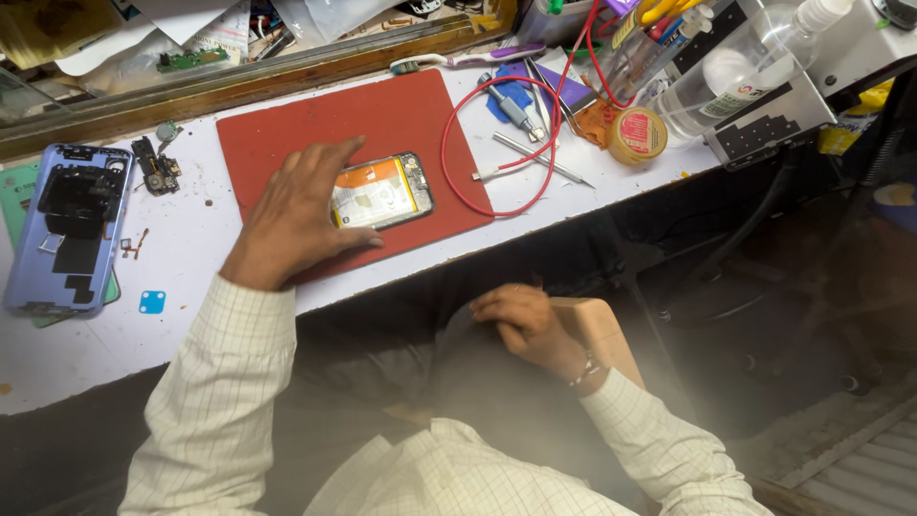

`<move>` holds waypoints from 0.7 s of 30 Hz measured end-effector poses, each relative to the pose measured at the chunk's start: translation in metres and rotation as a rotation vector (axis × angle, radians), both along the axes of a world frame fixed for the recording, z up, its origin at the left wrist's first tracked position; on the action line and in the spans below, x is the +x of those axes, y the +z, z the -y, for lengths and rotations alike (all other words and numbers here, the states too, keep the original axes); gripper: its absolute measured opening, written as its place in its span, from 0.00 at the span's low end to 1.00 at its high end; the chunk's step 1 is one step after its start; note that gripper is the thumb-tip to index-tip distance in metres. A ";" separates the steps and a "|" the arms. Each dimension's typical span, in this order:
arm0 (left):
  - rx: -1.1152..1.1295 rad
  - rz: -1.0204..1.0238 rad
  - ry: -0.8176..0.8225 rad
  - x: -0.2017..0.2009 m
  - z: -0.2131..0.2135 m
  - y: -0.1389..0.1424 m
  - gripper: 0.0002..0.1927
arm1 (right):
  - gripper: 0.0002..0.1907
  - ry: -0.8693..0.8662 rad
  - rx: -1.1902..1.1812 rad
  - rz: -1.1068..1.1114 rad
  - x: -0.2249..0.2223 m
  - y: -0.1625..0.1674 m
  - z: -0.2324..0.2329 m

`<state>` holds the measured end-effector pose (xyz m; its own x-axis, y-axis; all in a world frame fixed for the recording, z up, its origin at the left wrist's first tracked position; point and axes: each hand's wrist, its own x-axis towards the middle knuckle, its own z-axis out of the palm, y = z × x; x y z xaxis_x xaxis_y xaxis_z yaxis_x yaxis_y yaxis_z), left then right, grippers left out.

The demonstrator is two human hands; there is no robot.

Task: The person works on a disassembled smartphone on a red mat, using a metal pry tool to lift and press the battery inside the phone body. They then connect a red charging cable to the phone, hold it while the screen shows a charging indicator, and press the screen assembly back onto the body.

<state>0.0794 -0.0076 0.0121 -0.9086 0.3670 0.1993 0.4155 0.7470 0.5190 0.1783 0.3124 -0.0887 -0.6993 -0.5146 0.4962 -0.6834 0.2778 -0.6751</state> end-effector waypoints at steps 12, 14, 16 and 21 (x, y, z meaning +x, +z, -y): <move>0.048 -0.378 0.273 0.090 0.022 -0.037 0.33 | 0.18 -0.811 -0.019 -0.331 -0.123 0.130 -0.103; 0.056 -0.404 0.357 0.095 0.027 -0.045 0.31 | 0.16 -0.838 0.034 -0.318 -0.144 0.142 -0.101; 0.069 -0.474 0.387 0.095 0.030 -0.053 0.29 | 0.17 -0.907 0.197 -0.423 -0.161 0.150 -0.094; -0.011 -0.574 0.434 0.099 0.031 -0.064 0.23 | 0.18 -1.126 0.515 -0.514 -0.190 0.156 -0.074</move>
<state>0.1783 -0.0382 -0.0518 -0.7261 0.0010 0.6875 0.2848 0.9106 0.2995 -0.0113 0.3862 0.0672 -0.6569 0.0075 0.7540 -0.0593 0.9963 -0.0616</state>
